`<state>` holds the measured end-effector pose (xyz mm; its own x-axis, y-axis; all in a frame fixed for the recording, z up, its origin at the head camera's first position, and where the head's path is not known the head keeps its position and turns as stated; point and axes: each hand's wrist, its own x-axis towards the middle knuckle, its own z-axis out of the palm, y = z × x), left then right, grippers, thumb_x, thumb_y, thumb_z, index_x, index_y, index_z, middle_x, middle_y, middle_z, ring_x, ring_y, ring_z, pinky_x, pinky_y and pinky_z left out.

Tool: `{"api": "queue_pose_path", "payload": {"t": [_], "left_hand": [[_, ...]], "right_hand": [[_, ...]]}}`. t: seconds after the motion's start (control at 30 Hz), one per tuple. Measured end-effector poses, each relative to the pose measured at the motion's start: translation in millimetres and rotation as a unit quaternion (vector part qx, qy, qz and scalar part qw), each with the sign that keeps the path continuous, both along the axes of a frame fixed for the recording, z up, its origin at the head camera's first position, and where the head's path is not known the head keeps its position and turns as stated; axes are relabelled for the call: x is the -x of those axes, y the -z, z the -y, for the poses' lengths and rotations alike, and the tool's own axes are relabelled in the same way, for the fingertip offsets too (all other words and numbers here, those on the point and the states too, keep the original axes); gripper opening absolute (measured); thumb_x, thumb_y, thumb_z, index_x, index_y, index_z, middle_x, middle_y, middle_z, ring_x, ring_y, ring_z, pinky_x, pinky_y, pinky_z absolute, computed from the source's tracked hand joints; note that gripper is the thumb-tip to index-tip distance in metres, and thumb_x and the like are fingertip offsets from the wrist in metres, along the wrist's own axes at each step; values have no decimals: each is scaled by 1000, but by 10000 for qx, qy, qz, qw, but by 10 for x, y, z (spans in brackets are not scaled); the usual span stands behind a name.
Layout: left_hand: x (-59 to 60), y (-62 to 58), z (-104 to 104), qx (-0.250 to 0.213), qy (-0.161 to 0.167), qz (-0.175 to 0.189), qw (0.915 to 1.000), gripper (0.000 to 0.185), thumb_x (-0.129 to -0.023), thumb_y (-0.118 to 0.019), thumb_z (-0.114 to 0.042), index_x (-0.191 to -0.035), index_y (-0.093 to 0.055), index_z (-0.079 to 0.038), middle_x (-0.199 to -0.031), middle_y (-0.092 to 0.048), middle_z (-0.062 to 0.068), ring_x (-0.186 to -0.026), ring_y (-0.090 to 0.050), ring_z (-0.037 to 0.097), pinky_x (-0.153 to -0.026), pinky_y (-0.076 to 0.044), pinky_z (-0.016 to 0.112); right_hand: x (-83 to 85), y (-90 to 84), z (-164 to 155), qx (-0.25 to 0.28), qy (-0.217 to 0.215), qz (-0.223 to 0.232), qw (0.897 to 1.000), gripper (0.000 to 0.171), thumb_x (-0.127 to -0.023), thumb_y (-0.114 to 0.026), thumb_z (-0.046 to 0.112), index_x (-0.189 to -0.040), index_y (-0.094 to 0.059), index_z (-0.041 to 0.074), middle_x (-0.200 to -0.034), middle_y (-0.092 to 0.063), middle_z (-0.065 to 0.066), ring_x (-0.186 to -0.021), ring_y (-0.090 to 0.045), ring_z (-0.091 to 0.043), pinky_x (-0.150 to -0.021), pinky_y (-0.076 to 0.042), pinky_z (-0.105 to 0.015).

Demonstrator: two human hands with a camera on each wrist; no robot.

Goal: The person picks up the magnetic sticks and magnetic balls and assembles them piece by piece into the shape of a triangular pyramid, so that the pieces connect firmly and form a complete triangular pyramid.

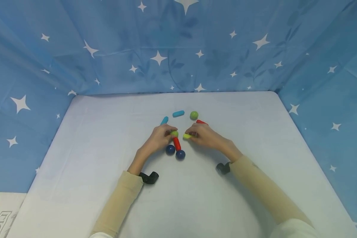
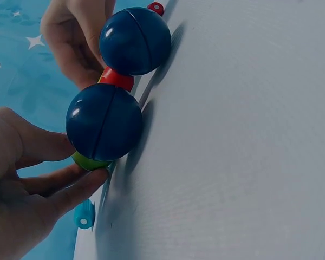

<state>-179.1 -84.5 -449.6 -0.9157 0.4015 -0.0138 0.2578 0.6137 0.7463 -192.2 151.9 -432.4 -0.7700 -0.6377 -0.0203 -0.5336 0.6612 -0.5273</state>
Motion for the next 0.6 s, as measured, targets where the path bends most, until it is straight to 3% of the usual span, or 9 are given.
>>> {"api": "queue_pose_path", "payload": {"t": [0.2, 0.6], "left_hand": [[10, 1, -1, -35, 10, -37, 10000, 33, -96, -67, 0, -129, -70, 0, -125, -69, 16, -117, -65, 30, -101, -55, 42], [17, 32, 7, -84, 43, -51, 9999, 34, -96, -68, -1, -130, -69, 1, -124, -69, 16, -116, -65, 30, -100, -56, 41]], "right_hand": [[52, -15, 105, 52, -175, -16, 9998, 26, -92, -73, 3, -118, -75, 1, -102, -73, -9, -94, -68, -22, -87, -59, -34], [71, 4, 166, 97, -103, -88, 9999, 25, -92, -73, 3, -116, -76, 0, -101, -73, -9, -94, -69, -22, -87, -60, -33]]}}
